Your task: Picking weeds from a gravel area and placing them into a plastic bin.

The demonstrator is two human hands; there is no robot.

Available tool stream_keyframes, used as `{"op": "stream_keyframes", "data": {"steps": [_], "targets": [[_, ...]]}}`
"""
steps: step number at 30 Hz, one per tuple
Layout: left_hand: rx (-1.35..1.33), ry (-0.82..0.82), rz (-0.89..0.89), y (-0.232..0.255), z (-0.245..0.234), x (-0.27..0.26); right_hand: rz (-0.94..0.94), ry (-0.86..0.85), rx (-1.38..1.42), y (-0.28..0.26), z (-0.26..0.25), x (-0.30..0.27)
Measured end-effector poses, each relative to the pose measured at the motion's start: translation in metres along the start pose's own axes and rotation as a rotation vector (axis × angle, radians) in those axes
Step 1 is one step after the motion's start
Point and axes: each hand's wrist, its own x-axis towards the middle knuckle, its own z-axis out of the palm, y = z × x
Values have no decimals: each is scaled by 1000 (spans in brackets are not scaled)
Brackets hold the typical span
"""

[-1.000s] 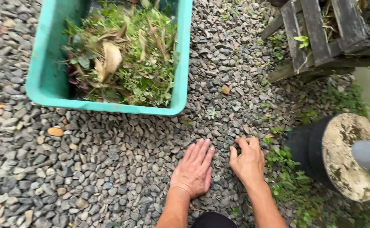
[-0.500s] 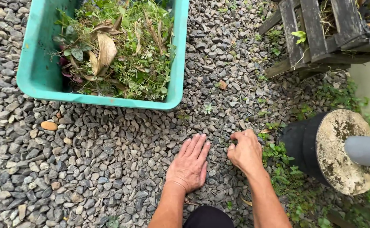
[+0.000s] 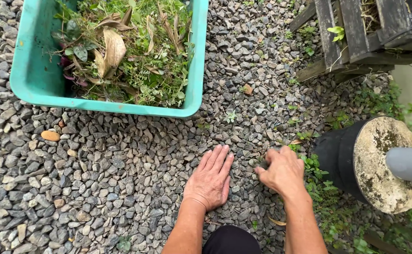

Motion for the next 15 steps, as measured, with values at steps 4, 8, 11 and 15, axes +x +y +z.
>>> {"op": "stream_keyframes", "data": {"steps": [4,8,11,15], "targets": [[-19,2,-1,0,-1,1,-146,307,66,16,32,5],[-25,-4,-5,0,-2,-1,-351,442,212,10,46,7],[-24,2,-5,0,-1,-1,-316,466,234,8,52,14],[-25,12,2,-1,2,-1,-163,419,222,6,60,27]]}}
